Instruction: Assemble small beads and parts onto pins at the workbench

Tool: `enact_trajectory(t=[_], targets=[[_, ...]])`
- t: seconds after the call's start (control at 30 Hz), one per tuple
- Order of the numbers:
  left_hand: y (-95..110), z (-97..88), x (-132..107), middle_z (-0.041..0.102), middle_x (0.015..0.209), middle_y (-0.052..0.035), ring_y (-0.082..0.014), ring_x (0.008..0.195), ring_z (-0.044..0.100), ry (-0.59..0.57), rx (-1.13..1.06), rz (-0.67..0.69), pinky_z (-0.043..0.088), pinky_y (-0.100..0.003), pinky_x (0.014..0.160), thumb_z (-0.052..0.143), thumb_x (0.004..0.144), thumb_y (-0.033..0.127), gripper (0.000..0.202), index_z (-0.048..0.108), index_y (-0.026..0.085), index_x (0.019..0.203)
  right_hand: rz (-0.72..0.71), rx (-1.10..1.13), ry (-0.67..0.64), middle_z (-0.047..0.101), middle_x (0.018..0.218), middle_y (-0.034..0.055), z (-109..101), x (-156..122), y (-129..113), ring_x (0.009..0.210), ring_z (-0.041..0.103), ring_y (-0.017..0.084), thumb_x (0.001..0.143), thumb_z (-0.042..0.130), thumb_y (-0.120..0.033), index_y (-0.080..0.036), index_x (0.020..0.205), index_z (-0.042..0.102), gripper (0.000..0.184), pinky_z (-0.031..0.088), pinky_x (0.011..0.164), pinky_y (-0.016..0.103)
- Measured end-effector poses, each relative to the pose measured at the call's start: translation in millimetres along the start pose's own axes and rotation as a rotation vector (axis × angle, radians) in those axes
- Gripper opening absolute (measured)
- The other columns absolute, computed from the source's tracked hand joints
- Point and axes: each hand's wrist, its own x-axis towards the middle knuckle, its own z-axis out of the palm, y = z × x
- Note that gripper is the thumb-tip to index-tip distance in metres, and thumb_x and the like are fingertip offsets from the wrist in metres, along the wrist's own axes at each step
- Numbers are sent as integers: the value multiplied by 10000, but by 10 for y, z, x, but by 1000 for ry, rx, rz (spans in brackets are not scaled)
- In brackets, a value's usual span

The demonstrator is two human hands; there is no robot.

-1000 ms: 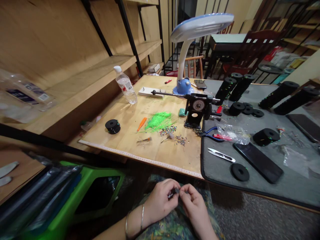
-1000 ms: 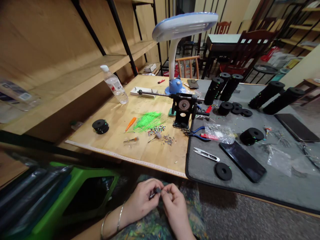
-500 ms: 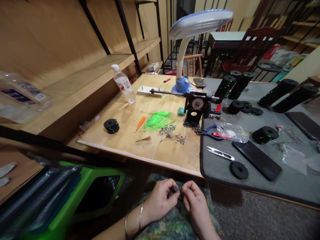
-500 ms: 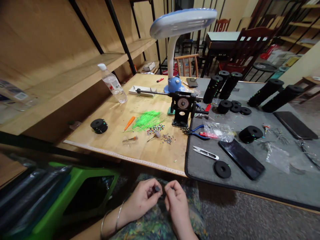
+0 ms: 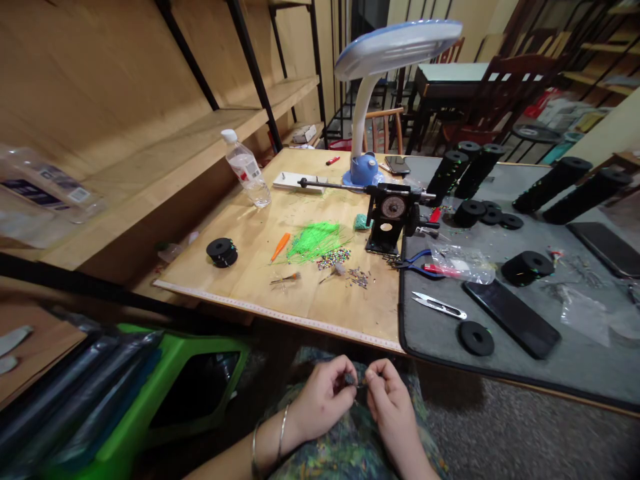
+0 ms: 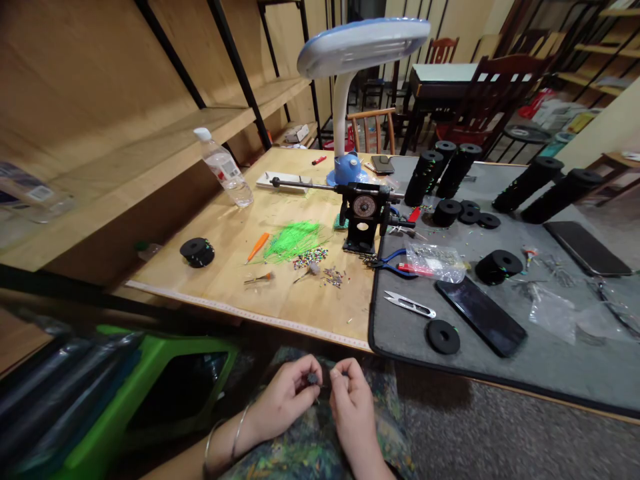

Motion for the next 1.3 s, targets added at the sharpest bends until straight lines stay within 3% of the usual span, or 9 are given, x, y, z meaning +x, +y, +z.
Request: enact_trajectory(t=[0.33, 0.63, 0.83, 1.07, 1.2, 1.3], targets=[[-63, 41, -27, 462, 515, 66, -97, 449, 464, -33, -110, -105, 326, -194, 448, 488, 692, 134, 73, 469, 190, 734, -42, -64, 14, 246, 446, -146, -42, -15, 47, 377, 198, 57, 786, 550, -630, -227, 769, 427, 422, 134, 367, 164], [-17, 17, -5, 436, 547, 51, -101, 530, 414, 62, 116, -23, 327, -198, 495, 545, 689, 136, 48, 512, 168, 675, -55, -82, 13, 254, 459, -138, -43, -24, 35, 391, 205, 60, 799, 546, -608, -222, 770, 438, 402, 142, 373, 175], [70, 28, 5, 457, 573, 46, -89, 521, 383, 49, 78, -15, 312, -196, 494, 545, 731, 174, 33, 562, 146, 725, -56, -120, -11, 272, 452, -135, 1, -31, -17, 392, 219, 62, 793, 546, -613, -215, 760, 452, 410, 145, 383, 179], [12, 34, 1, 505, 614, 20, -89, 522, 382, 79, 35, -36, 294, -196, 480, 570, 777, 234, 116, 615, 131, 748, -78, -98, -54, 266, 490, -122, -16, 10, 6, 430, 221, 77, 807, 544, -598, -215, 759, 468, 393, 177, 409, 183], [62, -43, 6, 468, 568, 41, -94, 516, 372, 92, 140, -13, 287, -204, 490, 568, 796, 236, 126, 641, 138, 766, -127, -209, -45, 370, 555, -78, -65, 24, -53, 506, 323, 103, 812, 575, -519, -190, 792, 560, 330, 274, 475, 201], [144, -133, 6, 469, 585, 42, -100, 550, 403, 66, 237, 47, 304, -207, 524, 565, 794, 205, 96, 626, 147, 748, -149, -346, -93, 397, 559, -64, -83, 24, -114, 528, 335, 108, 799, 600, -408, -177, 722, 591, 243, 283, 502, 215]])
